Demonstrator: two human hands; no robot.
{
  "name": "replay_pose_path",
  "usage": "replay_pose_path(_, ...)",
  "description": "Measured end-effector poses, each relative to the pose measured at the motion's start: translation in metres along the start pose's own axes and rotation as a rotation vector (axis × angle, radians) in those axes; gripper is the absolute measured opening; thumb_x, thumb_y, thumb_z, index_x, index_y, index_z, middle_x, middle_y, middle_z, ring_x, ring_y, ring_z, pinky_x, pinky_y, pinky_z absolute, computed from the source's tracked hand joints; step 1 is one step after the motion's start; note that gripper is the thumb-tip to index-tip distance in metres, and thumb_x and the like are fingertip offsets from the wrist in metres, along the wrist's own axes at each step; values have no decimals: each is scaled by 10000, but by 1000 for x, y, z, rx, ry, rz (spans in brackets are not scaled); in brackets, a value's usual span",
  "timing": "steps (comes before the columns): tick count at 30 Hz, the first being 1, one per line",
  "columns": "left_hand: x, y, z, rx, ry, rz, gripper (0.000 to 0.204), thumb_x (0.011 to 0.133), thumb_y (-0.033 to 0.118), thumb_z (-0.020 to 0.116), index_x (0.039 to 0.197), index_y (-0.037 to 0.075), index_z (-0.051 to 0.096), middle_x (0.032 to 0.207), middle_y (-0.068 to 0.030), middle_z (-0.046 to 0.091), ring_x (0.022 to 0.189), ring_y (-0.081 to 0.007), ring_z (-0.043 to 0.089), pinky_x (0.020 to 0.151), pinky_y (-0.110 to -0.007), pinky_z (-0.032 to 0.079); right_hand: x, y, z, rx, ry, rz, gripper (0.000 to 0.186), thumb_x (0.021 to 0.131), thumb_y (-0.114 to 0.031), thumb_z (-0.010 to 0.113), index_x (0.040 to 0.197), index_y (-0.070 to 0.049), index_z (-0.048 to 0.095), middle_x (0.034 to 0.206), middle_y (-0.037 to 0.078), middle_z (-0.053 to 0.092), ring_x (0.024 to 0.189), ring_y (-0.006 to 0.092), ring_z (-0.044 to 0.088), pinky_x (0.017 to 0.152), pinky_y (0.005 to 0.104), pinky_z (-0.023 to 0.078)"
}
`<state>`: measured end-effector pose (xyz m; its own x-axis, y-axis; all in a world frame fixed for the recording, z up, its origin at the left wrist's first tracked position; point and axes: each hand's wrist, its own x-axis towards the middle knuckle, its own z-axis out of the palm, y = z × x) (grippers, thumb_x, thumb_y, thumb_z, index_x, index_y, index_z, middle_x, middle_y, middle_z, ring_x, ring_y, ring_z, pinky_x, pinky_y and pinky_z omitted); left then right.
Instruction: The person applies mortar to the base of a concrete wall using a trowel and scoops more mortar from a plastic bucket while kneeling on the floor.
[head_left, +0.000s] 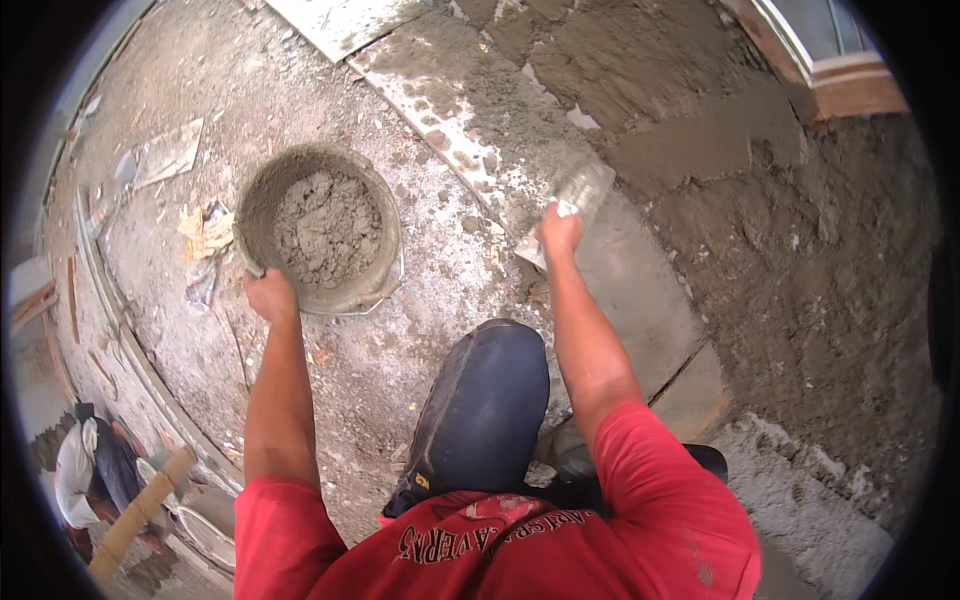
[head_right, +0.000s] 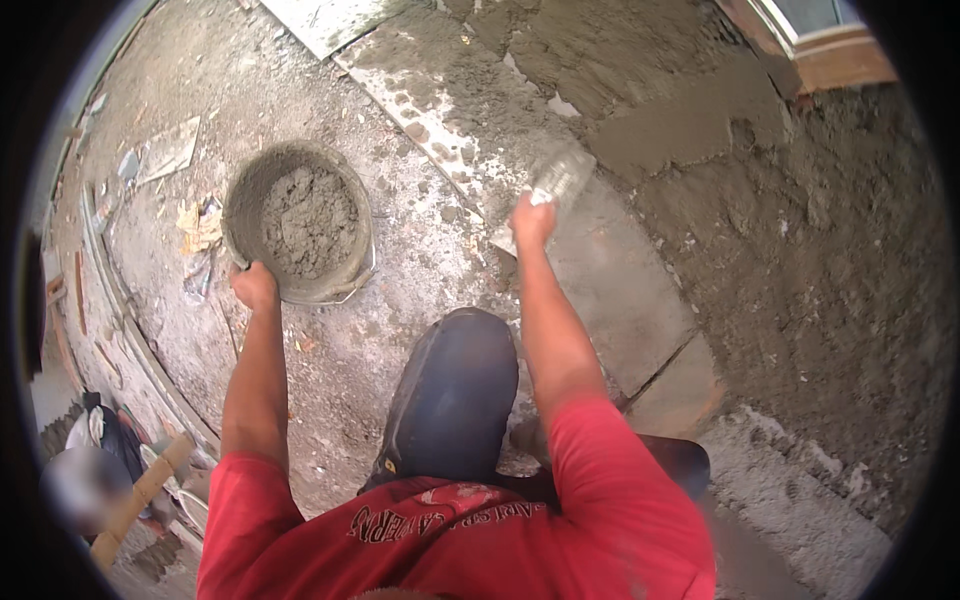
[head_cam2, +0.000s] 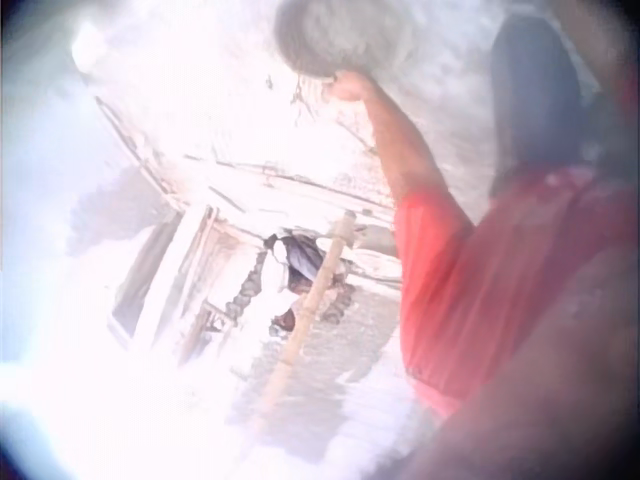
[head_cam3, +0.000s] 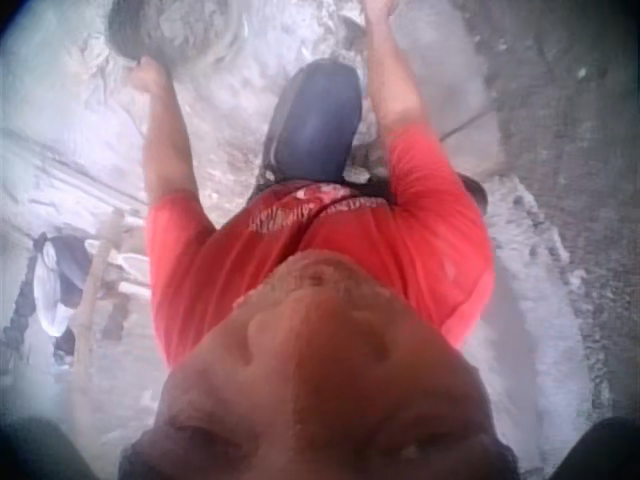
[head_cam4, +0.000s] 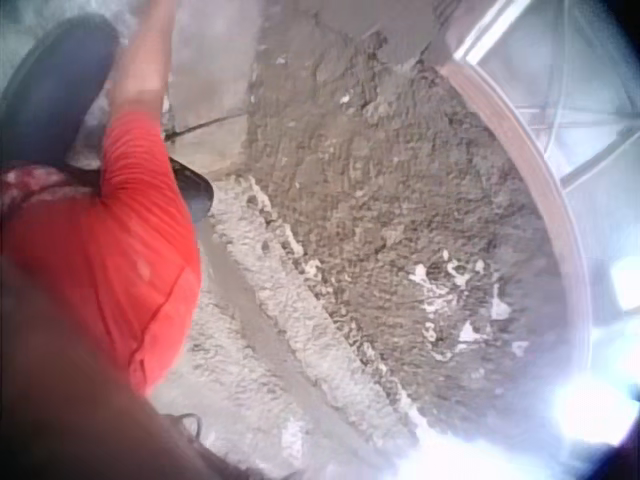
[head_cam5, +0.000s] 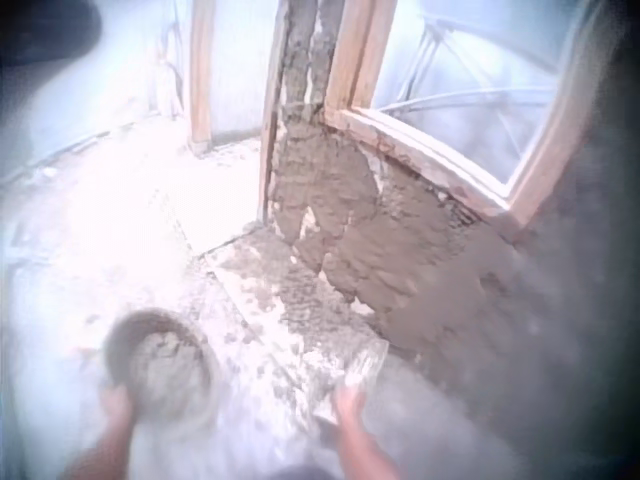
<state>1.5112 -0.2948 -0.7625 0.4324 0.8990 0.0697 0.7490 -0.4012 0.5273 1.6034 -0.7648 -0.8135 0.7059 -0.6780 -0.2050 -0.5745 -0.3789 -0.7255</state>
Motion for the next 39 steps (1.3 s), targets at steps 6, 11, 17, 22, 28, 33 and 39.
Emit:
replay_pose_path(6, -16, 25, -1, -40, -109, -58, 484, 755, 160, 577, 1210, -5, 596, 1085, -270, 650, 1011, -427, 619, 896, -458, 474, 48, 152, -197, -822, -18, -544, 484, 891, -398, 571, 1148, 12, 548, 912, 254, 681, 821, 433, 658, 756, 501, 517)
replay_pose_path(11, 1, 3, -2, -34, -61, -43, 471, 748, 159, 593, 1202, 34, 600, 1007, -250, 673, 951, -428, 634, 848, -472, 489, 24, 0, -265, -1118, -650, -539, 439, 899, -405, 585, 1106, -25, 511, 968, 292, 646, 917, 477, 609, 799, 521, 485)
replay_pose_path(17, -8, 12, 2, -70, -105, 20, 459, 767, 165, 580, 1190, -10, 602, 1095, -258, 651, 1034, -421, 607, 912, -451, 456, 52, 39, -208, -1182, -931, -737, 583, 892, -597, 537, 1109, -62, 460, 943, 252, 663, 913, 423, 640, 759, 511, 492)
replay_pose_path(22, 12, -1, -5, -52, -56, 104, 447, 768, 145, 583, 1167, -57, 597, 1071, -261, 660, 1038, -411, 614, 927, -433, 452, 84, 37, -86, -1016, -791, -748, 638, 899, -623, 497, 1171, -47, 465, 973, 246, 667, 935, 410, 642, 782, 498, 497)
replay_pose_path(28, -2, 19, 2, -198, -131, 95, 392, 782, 54, 576, 1157, -57, 610, 1063, -231, 677, 1014, -358, 638, 922, -397, 459, 164, -74, -8, -620, -238, -466, 610, 912, -539, 535, 1138, 28, 544, 964, 279, 664, 932, 442, 640, 797, 506, 503)
replay_pose_path(33, -10, 22, -15, -97, -80, 4, 453, 777, 110, 622, 1185, -84, 593, 1095, -243, 668, 1019, -371, 633, 930, -395, 454, 89, -69, -4, -656, -507, -579, 542, 933, -417, 560, 1192, 55, 497, 891, 291, 667, 817, 452, 662, 743, 508, 520)
replay_pose_path(39, -11, 36, -4, -68, -43, -31, 407, 815, 96, 636, 1187, -65, 599, 1118, -264, 647, 1051, -407, 602, 931, -412, 435, 145, -130, 71, -791, -529, -705, 645, 930, -509, 531, 1212, 69, 478, 1000, 293, 657, 937, 422, 655, 806, 512, 512)
